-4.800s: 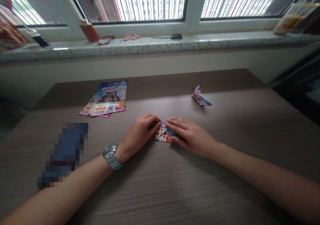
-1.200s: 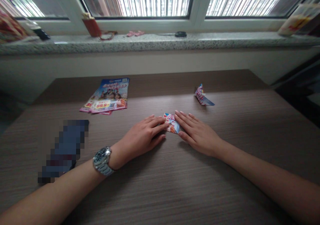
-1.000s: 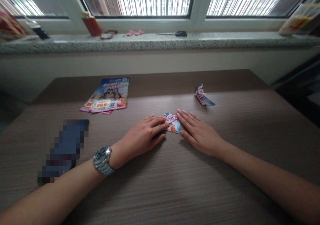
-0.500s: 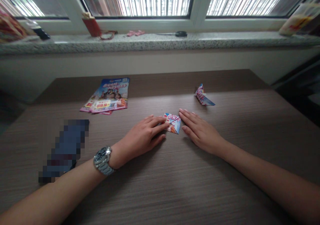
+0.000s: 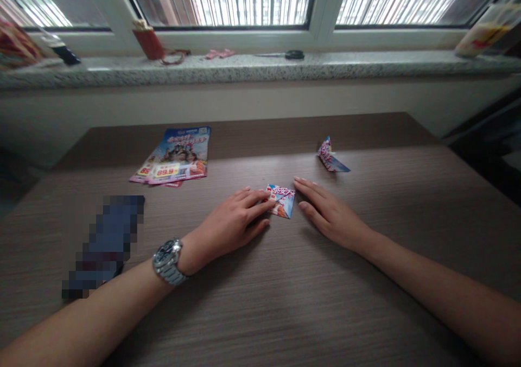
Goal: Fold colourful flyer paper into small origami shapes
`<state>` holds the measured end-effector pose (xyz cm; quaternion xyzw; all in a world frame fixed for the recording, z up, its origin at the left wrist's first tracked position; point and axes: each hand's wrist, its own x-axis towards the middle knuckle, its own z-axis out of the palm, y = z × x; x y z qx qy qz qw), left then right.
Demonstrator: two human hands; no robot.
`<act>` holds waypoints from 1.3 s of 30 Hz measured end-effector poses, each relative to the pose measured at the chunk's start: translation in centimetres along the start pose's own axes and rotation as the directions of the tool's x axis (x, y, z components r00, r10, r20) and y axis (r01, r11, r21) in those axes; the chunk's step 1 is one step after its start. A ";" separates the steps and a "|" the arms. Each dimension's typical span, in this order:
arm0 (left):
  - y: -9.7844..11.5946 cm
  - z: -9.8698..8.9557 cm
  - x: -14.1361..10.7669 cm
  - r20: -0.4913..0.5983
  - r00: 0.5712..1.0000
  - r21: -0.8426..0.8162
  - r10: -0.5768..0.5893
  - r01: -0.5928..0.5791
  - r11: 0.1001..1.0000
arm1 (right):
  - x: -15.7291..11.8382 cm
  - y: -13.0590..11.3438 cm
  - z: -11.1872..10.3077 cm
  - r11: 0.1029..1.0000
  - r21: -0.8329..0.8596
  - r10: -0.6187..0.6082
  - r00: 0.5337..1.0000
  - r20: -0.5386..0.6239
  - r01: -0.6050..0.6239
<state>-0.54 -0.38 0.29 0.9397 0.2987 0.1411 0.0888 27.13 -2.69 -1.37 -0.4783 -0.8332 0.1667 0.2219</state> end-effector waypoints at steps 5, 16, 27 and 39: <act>0.0 0.0 -0.1 0.012 1.000 0.014 0.002 -0.002 1.000 | -0.1 -0.1 -0.1 0.994 -0.042 -0.100 0.994 0.045 0.102; -0.7 0.1 0.2 -0.062 0.994 0.053 0.094 -0.091 0.994 | 0.0 0.1 0.1 0.987 -0.058 -0.142 0.986 0.086 0.147; -1.2 0.0 -0.2 -0.087 0.990 -0.019 0.112 -0.114 0.993 | 0.0 0.1 0.1 0.987 -0.014 -0.161 0.986 0.049 0.162; -0.6 -0.2 -0.2 -0.168 0.982 -0.141 0.084 -0.109 0.984 | 0.3 0.8 0.3 0.981 0.043 -0.185 0.977 -0.105 0.190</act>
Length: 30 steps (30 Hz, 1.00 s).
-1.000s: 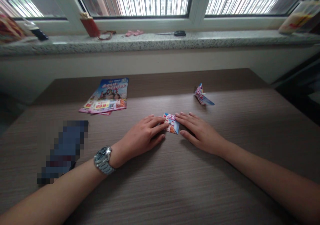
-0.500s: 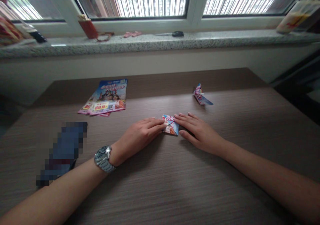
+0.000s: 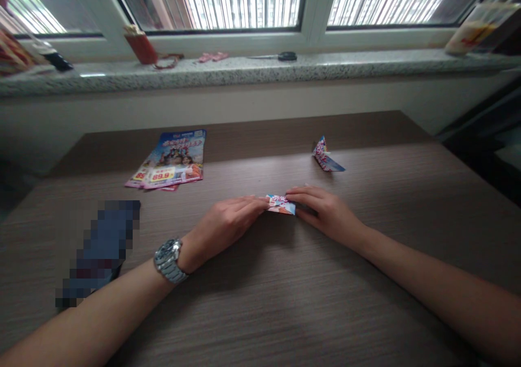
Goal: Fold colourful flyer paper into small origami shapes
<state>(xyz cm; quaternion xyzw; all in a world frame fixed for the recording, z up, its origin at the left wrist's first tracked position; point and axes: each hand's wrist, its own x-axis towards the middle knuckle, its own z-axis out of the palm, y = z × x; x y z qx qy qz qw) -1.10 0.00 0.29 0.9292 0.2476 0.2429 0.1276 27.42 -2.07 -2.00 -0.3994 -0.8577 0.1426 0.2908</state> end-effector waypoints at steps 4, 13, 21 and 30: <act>0.4 -0.1 0.0 -0.031 0.999 -0.024 -0.019 0.018 1.000 | 0.3 -0.3 -0.2 0.999 0.030 0.011 0.999 -0.037 -0.010; 1.2 -0.6 0.3 -0.209 0.975 -0.096 -0.077 0.058 0.994 | 0.5 -1.1 -0.2 0.985 0.169 0.040 0.992 -0.117 -0.020; 1.0 -0.1 0.3 -0.278 0.948 -0.058 -0.154 0.143 0.988 | 0.4 -1.2 -0.3 0.981 0.183 0.089 0.991 -0.097 -0.070; 0.0 0.5 0.3 -0.158 0.964 -0.068 -0.212 0.203 0.977 | 0.3 -1.2 0.0 0.964 0.227 0.161 0.983 -0.091 -0.137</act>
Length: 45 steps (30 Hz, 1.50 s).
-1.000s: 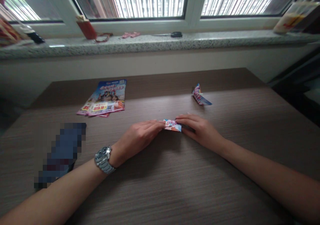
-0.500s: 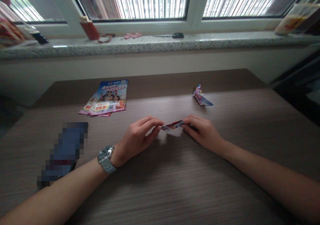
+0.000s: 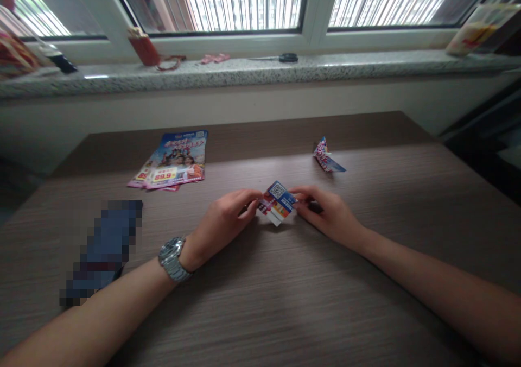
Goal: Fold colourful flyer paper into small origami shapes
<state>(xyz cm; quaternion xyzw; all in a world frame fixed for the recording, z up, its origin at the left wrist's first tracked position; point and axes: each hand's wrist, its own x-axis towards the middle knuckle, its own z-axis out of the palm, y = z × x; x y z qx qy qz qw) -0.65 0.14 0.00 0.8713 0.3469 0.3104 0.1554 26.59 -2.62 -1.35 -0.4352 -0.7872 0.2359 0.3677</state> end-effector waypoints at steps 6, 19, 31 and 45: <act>-0.2 -0.1 0.1 0.117 0.993 0.073 -0.013 0.004 0.997 | 0.2 -0.1 -0.1 0.993 -0.073 -0.085 0.992 0.095 0.092; -0.4 0.2 0.1 0.168 0.985 0.198 0.034 -0.067 0.978 | 0.4 0.4 0.3 0.963 -0.198 -0.159 0.978 0.133 0.183; -0.3 0.4 0.3 0.188 0.982 0.210 0.030 -0.070 0.975 | 0.6 0.3 0.7 0.965 -0.233 -0.093 0.990 0.109 0.116; 0.0 0.6 0.3 0.158 0.987 0.249 -0.038 -0.002 0.969 | 0.6 0.4 1.2 0.973 -0.221 -0.043 0.996 0.077 0.059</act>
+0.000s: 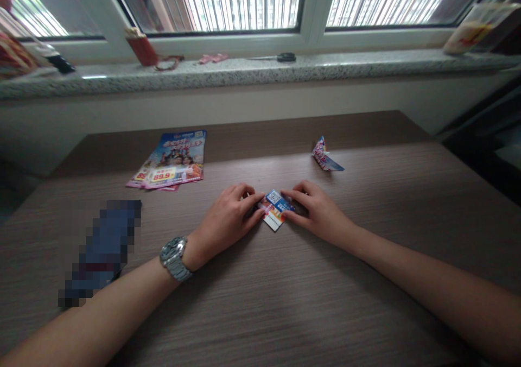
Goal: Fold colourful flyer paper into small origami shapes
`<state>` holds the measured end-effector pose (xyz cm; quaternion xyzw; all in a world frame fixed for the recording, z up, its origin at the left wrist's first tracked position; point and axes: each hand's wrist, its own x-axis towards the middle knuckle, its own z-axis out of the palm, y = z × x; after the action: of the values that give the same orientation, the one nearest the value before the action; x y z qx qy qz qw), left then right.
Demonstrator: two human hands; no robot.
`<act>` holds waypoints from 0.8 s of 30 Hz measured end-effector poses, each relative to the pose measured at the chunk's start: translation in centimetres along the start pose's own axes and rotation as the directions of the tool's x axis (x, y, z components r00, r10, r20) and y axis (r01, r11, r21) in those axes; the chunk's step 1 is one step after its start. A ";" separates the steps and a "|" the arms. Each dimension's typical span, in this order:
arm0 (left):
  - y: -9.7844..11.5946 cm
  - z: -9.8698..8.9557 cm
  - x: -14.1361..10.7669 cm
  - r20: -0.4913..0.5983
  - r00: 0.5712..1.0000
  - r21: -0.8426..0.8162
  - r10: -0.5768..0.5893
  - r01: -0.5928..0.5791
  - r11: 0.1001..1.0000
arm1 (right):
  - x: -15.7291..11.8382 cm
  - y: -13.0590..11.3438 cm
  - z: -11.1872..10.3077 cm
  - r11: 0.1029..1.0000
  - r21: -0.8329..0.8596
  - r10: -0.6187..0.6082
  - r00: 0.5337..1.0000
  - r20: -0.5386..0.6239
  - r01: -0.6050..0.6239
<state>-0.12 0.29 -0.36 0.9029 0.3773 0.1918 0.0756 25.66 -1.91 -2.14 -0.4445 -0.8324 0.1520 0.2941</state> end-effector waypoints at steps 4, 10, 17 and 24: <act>-0.2 0.2 0.0 -0.005 1.000 -0.023 0.017 -0.018 1.000 | 0.0 0.1 0.1 1.000 -0.011 0.003 1.000 0.015 -0.002; -0.3 0.3 0.0 -0.026 0.999 -0.065 0.026 -0.028 0.998 | 0.1 0.0 -0.1 1.000 0.026 0.004 1.000 0.031 -0.005; -0.2 0.2 0.0 -0.029 1.000 -0.099 0.007 -0.010 0.995 | 0.3 -0.2 -0.4 0.999 0.049 0.012 0.998 0.058 -0.015; 0.1 -0.1 0.3 -0.017 1.000 -0.164 -0.021 0.018 0.986 | 0.2 -0.1 -0.2 0.998 0.061 -0.001 0.998 0.068 -0.003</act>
<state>0.10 0.39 -0.12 0.8880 0.3699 0.2298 0.1480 25.66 -1.79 -1.84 -0.4304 -0.8366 0.1926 0.2790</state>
